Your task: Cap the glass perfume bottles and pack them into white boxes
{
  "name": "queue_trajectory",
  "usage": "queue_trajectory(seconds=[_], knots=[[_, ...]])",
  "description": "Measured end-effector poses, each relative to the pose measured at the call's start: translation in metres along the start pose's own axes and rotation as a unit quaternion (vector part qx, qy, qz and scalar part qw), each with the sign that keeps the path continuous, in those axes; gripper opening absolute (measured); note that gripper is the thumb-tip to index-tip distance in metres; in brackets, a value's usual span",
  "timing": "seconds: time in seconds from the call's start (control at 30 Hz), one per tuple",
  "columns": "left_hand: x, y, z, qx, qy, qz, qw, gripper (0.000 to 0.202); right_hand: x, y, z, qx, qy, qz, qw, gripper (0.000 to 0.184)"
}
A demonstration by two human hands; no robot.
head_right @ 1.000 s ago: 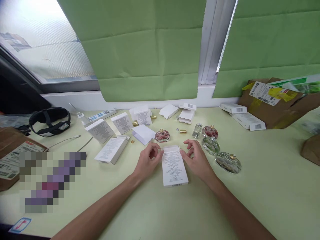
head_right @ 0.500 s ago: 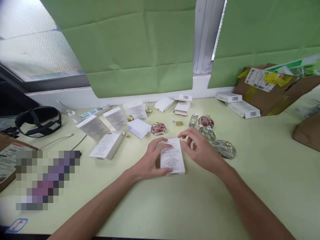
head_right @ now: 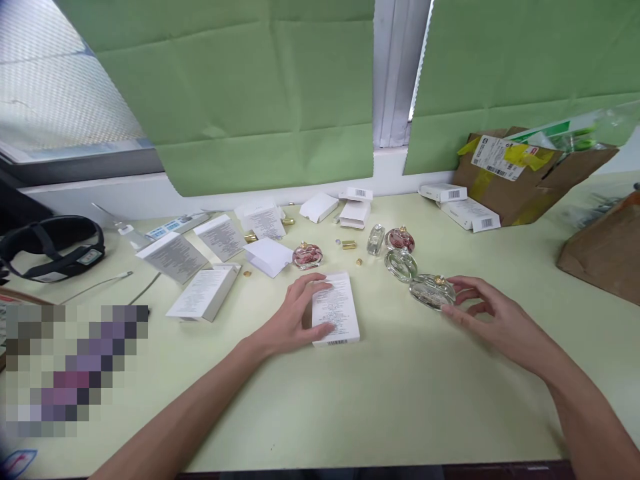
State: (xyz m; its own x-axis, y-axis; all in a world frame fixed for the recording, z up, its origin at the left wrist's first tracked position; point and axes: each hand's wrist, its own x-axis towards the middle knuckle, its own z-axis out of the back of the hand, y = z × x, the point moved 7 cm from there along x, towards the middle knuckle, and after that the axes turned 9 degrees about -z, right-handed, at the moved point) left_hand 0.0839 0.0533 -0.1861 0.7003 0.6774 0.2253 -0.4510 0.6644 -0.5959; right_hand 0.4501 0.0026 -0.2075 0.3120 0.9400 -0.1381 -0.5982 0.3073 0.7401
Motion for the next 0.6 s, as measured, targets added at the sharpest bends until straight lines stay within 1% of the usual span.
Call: queue_trajectory(seconds=[0.03, 0.1, 0.27, 0.43, 0.53, 0.6], knots=[[0.000, 0.000, 0.000, -0.001, 0.001, 0.003, 1.000, 0.063, -0.001, -0.003, -0.005, -0.011, 0.009, -0.012, 1.000, 0.056], [0.000, 0.000, 0.000, 0.000, 0.003, 0.006, 1.000, 0.063, -0.001, -0.003, -0.009, -0.025, 0.004, -0.024, 0.999, 0.058], [0.000, -0.001, 0.000, 0.003, 0.004, 0.001, 1.000, 0.061, 0.000, 0.003, -0.007, -0.032, 0.000, -0.010, 0.999, 0.050], [0.000, -0.001, 0.000, 0.005, 0.001, 0.001, 1.000, 0.061, -0.003, 0.006, -0.005, -0.030, 0.008, -0.012, 0.999, 0.051], [0.000, -0.001, 0.001, 0.007, 0.001, -0.002, 1.000, 0.060, -0.007, 0.009, -0.008, -0.025, 0.023, -0.012, 0.999, 0.055], [0.000, -0.002, 0.001, 0.007, -0.001, -0.004, 1.000, 0.060, -0.009, 0.009, -0.011, -0.015, 0.047, -0.007, 0.999, 0.059]])
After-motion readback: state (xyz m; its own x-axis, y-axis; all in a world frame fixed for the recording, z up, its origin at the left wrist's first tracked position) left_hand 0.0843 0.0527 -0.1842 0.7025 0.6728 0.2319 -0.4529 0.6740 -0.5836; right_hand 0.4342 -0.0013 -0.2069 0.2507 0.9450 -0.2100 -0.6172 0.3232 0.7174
